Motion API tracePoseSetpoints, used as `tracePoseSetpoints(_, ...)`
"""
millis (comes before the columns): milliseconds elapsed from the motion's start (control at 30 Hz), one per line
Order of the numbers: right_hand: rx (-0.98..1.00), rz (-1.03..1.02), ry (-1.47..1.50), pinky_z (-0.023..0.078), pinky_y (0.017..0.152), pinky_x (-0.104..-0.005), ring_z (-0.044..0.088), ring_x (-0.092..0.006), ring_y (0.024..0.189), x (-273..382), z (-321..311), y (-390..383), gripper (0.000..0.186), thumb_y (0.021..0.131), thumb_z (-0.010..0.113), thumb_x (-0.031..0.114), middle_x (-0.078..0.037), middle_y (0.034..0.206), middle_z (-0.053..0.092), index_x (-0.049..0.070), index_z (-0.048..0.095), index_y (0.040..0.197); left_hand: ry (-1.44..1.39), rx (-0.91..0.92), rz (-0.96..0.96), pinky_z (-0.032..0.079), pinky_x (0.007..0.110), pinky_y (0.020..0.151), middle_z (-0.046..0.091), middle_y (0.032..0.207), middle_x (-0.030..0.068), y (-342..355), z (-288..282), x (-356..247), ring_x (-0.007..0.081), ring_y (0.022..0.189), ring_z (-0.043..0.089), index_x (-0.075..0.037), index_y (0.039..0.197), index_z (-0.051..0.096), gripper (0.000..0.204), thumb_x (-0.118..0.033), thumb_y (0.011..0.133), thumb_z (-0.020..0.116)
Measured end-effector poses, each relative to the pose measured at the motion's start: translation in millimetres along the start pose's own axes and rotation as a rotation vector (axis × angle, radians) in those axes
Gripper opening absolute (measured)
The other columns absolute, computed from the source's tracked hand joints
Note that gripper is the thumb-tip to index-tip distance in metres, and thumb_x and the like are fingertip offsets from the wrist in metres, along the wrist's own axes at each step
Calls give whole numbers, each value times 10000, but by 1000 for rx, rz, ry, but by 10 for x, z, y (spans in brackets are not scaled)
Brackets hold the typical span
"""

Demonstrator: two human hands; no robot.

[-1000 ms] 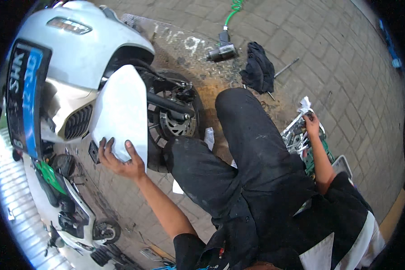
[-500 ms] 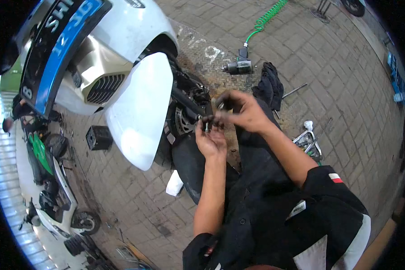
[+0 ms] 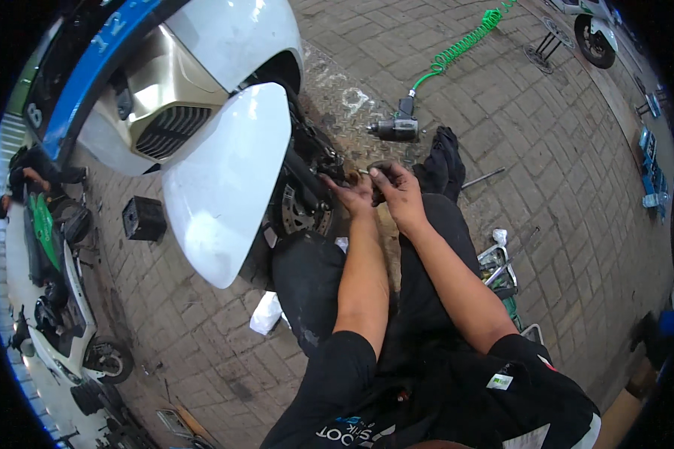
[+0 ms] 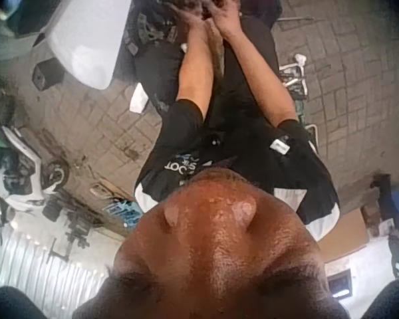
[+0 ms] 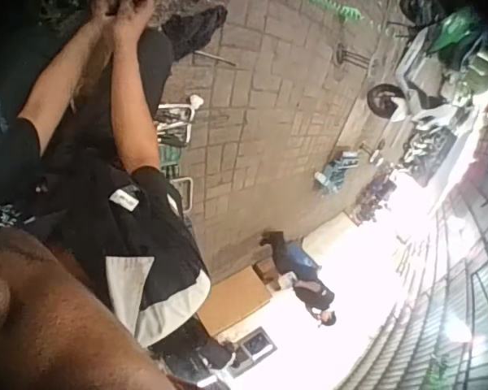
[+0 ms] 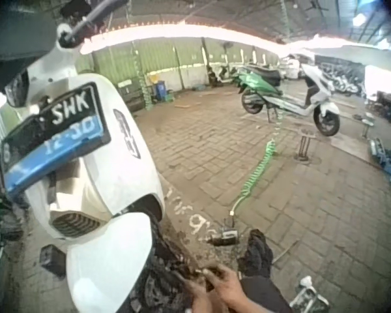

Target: The person cleans and reassembles a motorcycle brake caliper by hand and using a pneumatic impact wrench, then mounts it back onto the front wheel fork and secures the bolts with an Allen key.

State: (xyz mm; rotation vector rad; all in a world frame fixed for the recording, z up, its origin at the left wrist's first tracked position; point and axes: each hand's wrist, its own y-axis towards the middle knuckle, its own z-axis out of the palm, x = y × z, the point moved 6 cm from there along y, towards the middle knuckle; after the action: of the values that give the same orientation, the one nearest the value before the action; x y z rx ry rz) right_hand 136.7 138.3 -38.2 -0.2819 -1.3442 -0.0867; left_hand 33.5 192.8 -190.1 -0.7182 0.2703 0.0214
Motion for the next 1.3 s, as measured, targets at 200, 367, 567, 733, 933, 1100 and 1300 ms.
tracePoseSetpoints(200,222,-124,-123,539,723,-322,661,-137,836,205,617,95,239,896,703,90,-116,936,707,-32,666,1098,209,4,76,426,457,1022,415,1470,131,866,-549,-499,321,1247,485,-184,1481,378,910,-749,803,597)
tracePoseSetpoints(367,234,-172,-390,534,765,-371,683,-179,853,66,784,344,272,864,716,123,-170,911,714,-36,680,1082,164,87,119,426,457,1022,418,1468,131,398,-592,-91,321,1247,485,-182,1479,381,902,-745,807,593)
tracePoseSetpoints(567,109,-223,-540,512,839,-417,686,-312,940,-357,935,394,304,851,705,158,-207,978,706,3,698,1112,156,101,181,426,456,1023,422,1465,132,46,-532,-232,321,1247,486,-179,1476,385,892,-740,812,589)
tracePoseSetpoints(733,30,-295,-614,508,833,-429,668,-366,957,-489,1056,411,303,826,706,145,-210,1007,692,19,705,1101,175,90,207,425,456,1024,425,1463,132,-5,-530,-339,321,1247,487,-177,1473,389,885,-736,817,585)
tracePoseSetpoints(933,0,-159,-550,500,837,-441,655,-367,988,-617,989,460,275,808,717,129,-201,1037,681,25,713,1063,178,87,216,425,456,1025,428,1460,133,-51,-535,-370,321,1247,487,-174,1470,392,875,-732,822,580)
tracePoseSetpoints(1100,11,-256,-517,495,864,-435,638,-374,1003,-566,986,419,272,786,723,151,-183,1001,675,27,717,1028,182,85,216,425,455,1025,432,1458,133,-62,-525,-348,321,1247,488,-172,1467,396,868,-728,826,576)
tracePoseSetpoints(1300,65,-340,-648,491,896,-422,633,-371,1008,-349,991,339,270,779,718,161,-161,1015,681,47,728,1023,191,86,221,425,455,1026,435,1455,134,-63,-522,-343,320,1247,489,-169,1464,400,859,-723,831,571)
